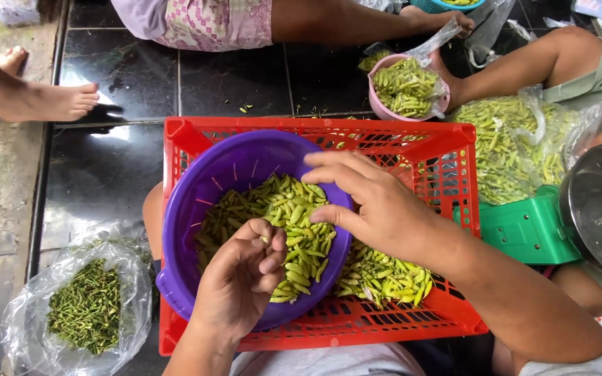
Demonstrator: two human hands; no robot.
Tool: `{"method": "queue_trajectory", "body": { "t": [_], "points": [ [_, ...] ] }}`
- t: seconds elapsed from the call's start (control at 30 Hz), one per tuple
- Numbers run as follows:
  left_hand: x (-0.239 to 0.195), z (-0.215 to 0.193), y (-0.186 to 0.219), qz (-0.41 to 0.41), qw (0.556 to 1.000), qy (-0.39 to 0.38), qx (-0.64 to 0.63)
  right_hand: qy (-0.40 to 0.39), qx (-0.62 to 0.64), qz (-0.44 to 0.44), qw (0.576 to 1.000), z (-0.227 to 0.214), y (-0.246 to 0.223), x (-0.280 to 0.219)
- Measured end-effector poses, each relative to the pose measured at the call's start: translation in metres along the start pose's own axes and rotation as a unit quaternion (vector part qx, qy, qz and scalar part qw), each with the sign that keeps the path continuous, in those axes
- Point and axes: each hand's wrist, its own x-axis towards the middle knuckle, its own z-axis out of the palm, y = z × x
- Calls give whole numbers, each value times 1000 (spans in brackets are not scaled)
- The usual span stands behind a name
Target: The person sits on the floor and peels small green vegetables by hand, placing the peeled items into a purple bowl and the discarded peels into a red crate. Other people are visible in the background performing similar tasks.
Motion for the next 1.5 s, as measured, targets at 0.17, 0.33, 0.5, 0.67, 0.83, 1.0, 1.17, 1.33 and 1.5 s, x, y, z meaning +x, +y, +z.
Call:
{"method": "queue_trajectory", "body": {
  "t": [0.17,0.33,0.5,0.67,0.83,1.0,1.17,1.33,1.5],
  "points": [
    [3,-9,-7,-1,997,-20,-76,-205,-289,153,923,-7,55,-19],
    [5,-7,-12,-3,1000,14,-17,-395,-394,308,771,9,119,-49],
    [5,-7,-16,0,999,36,35,-410,-383,327,760,5,119,-53],
    [4,-6,-17,1,994,43,97,-320,-217,373,844,-30,96,-36],
    [8,-5,-30,15,971,33,238,-284,-47,329,899,-39,58,-31],
    [3,7,-30,75,928,30,364,-282,167,221,919,-28,27,-18],
    [-3,11,-26,-18,936,79,343,-242,139,148,949,-40,22,-4],
    [-1,-6,-29,4,951,34,308,-25,-57,216,974,-118,50,-6],
    [5,-24,-35,-10,968,-10,251,102,-123,374,914,-163,122,-19]
  ]
}}
